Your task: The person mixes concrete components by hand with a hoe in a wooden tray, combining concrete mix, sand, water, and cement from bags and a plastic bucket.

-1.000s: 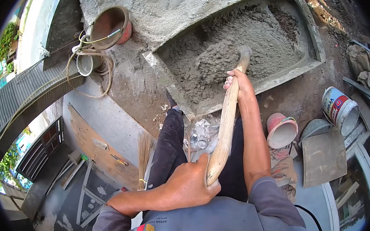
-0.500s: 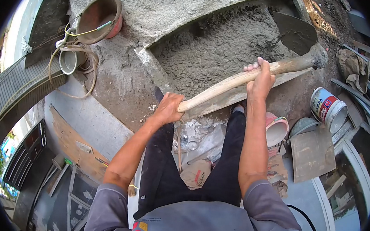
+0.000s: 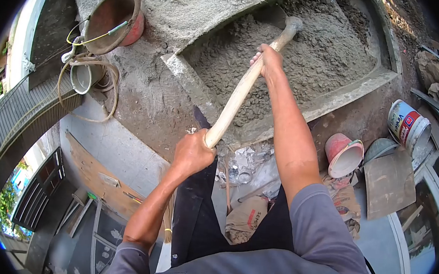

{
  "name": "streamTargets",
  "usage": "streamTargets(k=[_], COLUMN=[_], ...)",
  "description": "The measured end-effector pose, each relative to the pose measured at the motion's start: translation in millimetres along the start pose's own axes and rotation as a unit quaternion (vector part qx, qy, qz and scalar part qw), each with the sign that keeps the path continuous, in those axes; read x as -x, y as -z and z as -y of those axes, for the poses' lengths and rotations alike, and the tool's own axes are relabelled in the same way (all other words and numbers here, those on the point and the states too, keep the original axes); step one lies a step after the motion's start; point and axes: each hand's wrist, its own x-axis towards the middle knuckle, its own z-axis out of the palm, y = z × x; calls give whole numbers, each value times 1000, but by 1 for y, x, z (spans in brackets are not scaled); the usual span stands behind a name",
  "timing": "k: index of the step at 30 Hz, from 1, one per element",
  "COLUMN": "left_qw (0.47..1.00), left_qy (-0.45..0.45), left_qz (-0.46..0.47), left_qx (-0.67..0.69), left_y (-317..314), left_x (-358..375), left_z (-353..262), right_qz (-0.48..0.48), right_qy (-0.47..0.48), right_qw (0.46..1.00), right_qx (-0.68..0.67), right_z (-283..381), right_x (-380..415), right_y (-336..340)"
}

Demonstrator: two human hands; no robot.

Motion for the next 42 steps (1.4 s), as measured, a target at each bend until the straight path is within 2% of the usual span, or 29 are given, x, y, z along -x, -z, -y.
streamTargets(k=[5,9,14,17,20,24,26,27,29,31,33,35,39,42], left_qw=[987,978,981,983,987,981,982,981,987,984,981,974,952,964], left_qy=[96,145,106,94,43,-4,-34,-48,-80,-145,-186,-225,-302,-251], left_qz=[11,59,62,77,105,163,173,180,137,95,43,-9,-50,-84], left_qx=[130,141,149,135,115,103,68,51,-20,-30,-33,-29,-21,-23], left_y=[-18,-27,-21,1,25,59,62,60,36,4,-22,-26,8,41], left_x=[50,77,97,113,150,201,212,209,183,126,60,12,-47,-83], left_z=[-26,-66,-142,-182,-208,-206,-174,-152,-91,-21,20,20,-29,-64], right_qz=[35,99,170,177,149,87,43,13,-23,-42,-62,-70,-32,-14], right_qy=[-46,-135,-197,-199,-211,-155,-90,-49,22,85,146,224,268,257], right_qw=[992,973,957,960,966,983,993,997,997,993,983,967,951,953], right_qx=[108,160,131,86,7,-53,-63,-58,-67,-70,-89,-102,-151,-163], right_z=[-40,-81,-61,-30,10,59,69,73,71,63,75,87,160,196], right_x=[13,16,19,39,84,159,184,202,218,211,215,208,179,106], right_y=[-19,-2,39,58,83,111,120,122,120,119,109,101,71,44])
